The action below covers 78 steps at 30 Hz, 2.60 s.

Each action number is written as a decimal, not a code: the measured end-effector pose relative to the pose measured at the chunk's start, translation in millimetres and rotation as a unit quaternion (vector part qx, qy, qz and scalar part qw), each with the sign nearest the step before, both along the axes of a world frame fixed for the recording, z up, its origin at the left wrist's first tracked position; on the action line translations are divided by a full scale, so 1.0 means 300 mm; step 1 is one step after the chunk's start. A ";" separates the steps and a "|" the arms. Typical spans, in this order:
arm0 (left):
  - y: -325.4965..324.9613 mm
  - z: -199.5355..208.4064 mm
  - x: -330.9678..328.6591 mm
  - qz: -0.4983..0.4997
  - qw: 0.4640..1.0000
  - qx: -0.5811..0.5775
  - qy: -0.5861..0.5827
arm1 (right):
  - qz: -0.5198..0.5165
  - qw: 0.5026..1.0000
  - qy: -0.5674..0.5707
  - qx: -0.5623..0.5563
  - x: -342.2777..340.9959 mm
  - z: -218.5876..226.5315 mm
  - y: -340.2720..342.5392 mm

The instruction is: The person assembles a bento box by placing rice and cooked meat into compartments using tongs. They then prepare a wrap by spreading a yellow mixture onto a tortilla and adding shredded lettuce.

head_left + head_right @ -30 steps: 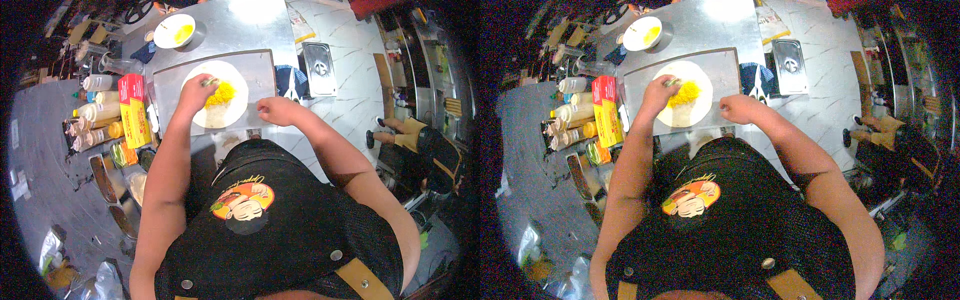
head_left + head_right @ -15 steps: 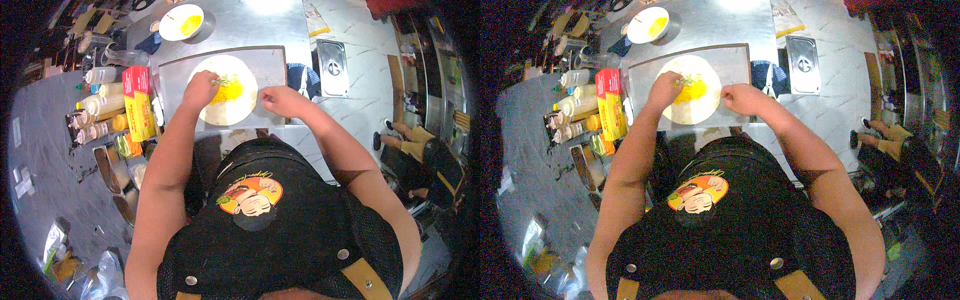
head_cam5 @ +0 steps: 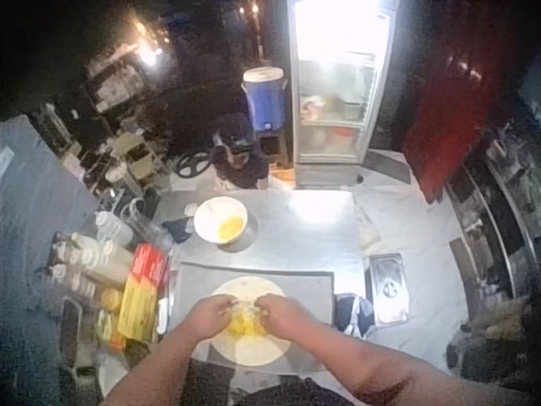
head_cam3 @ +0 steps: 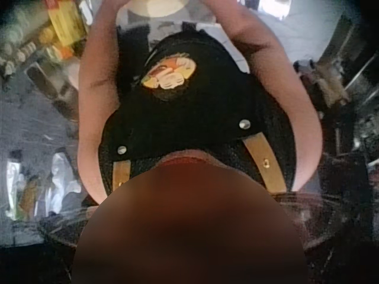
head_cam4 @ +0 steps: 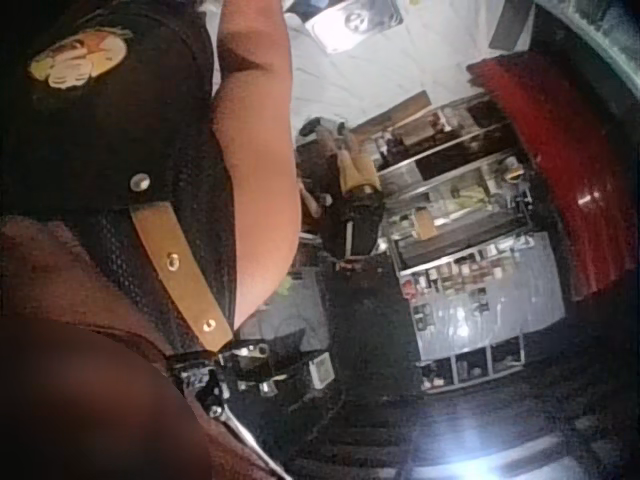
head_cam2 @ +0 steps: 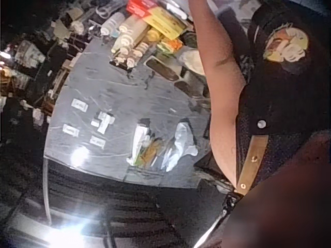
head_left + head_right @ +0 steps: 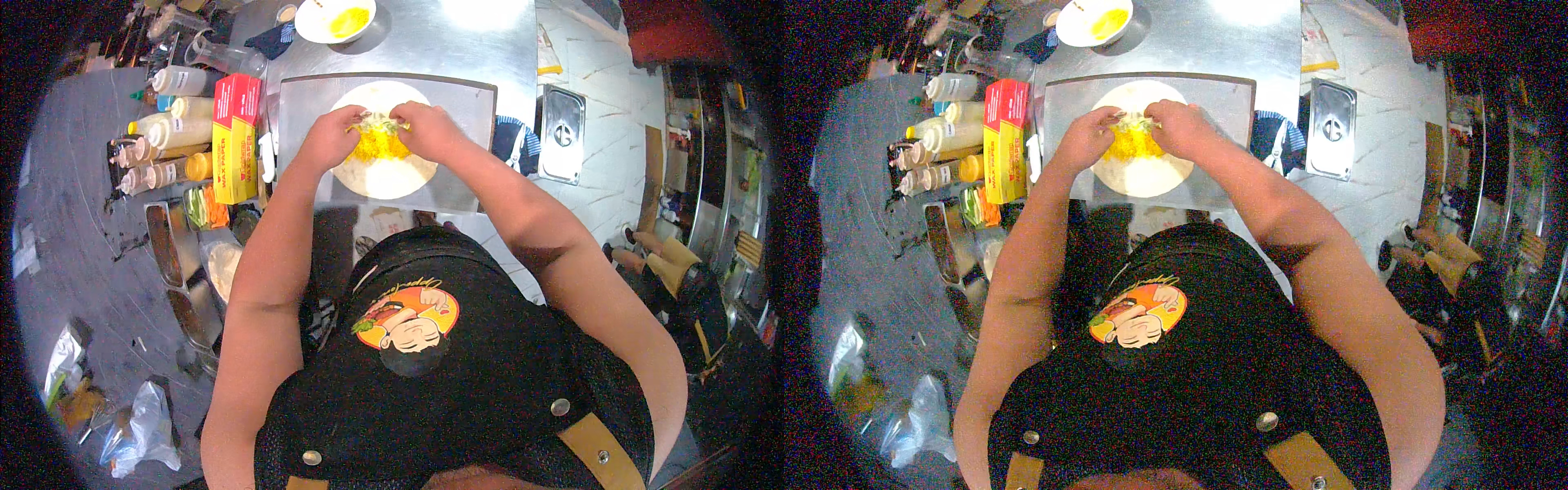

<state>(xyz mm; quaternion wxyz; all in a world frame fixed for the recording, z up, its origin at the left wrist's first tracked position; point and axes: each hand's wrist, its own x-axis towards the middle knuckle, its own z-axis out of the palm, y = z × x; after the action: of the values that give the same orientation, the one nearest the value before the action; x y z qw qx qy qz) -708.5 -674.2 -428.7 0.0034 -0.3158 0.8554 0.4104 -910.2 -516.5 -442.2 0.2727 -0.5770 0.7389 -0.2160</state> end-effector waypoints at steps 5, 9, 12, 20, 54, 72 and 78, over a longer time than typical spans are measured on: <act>0.039 0.058 -0.039 -0.018 0.997 -0.022 -0.077 | 0.050 0.998 0.048 0.000 -0.024 0.013 0.001; 0.017 -0.019 0.031 0.099 0.989 0.079 0.076 | 0.084 0.996 0.022 -0.008 -0.016 0.035 -0.028; 0.074 -0.050 0.122 0.240 0.906 0.287 0.199 | 0.123 0.992 0.017 -0.011 0.005 0.012 -0.025; 0.421 0.073 0.651 0.448 0.657 0.507 0.333 | 0.066 0.996 -0.059 0.002 -0.022 -0.017 0.057; 1.643 -0.285 2.973 0.741 0.528 0.115 -0.399 | 0.215 0.952 0.054 0.212 1.117 0.253 0.128; 1.707 -0.241 3.050 0.728 0.563 0.001 -0.392 | 0.234 0.953 0.004 0.191 0.991 0.088 0.160; 1.674 -0.463 3.169 0.670 0.647 -0.020 -0.364 | 0.251 0.955 0.102 0.120 0.909 0.074 0.164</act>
<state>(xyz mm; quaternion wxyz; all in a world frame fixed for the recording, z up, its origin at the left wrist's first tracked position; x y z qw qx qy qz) 242.1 -171.8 -567.6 0.0323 -0.9269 0.3486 0.1352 -637.5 -467.4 -420.0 0.3082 -0.7263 0.6144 0.0099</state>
